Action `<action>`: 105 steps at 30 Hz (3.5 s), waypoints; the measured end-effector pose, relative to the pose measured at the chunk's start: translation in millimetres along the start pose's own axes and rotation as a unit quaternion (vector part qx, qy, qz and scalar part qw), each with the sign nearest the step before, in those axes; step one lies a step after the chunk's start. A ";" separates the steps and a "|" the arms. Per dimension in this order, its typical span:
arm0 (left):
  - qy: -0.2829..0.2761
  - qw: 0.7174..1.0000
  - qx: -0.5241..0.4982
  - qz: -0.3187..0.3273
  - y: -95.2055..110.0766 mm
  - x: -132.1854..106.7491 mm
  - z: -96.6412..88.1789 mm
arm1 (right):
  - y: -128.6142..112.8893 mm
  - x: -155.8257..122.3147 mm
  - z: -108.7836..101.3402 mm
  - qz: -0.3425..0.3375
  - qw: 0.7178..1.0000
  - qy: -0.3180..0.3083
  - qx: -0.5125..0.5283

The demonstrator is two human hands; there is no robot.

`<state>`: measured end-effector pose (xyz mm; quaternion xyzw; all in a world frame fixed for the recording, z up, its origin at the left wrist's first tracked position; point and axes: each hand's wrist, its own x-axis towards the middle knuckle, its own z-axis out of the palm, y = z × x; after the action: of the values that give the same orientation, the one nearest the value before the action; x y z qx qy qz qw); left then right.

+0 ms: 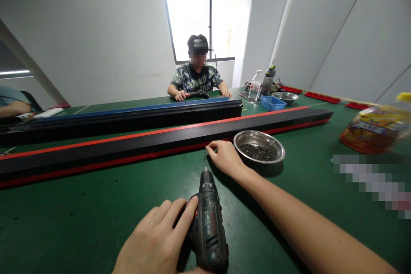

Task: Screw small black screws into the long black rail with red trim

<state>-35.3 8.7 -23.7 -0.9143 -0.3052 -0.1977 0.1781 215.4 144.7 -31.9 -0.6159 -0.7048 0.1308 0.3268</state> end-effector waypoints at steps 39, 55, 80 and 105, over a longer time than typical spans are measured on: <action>-0.016 1.000 0.011 -0.005 3.0 -0.5 -0.2 | 12.3 3.1 8.7 0.013 0.996 -0.054 0.075; -0.019 1.000 0.017 0.002 4.0 2.3 -4.4 | 15.2 3.0 8.5 0.017 0.973 -0.064 0.221; -0.154 0.969 -0.075 -0.177 7.7 17.3 2.8 | 5.6 -3.7 4.8 0.027 0.991 -0.029 0.130; -0.077 0.990 -0.058 -0.100 0.2 4.4 0.9 | 19.8 26.4 -143.7 0.183 0.961 -0.147 -0.145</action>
<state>-31.7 11.1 -22.5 -0.9003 -0.3965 -0.1608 0.0804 319.5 142.5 72.5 -0.7490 -0.6318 0.1738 0.0979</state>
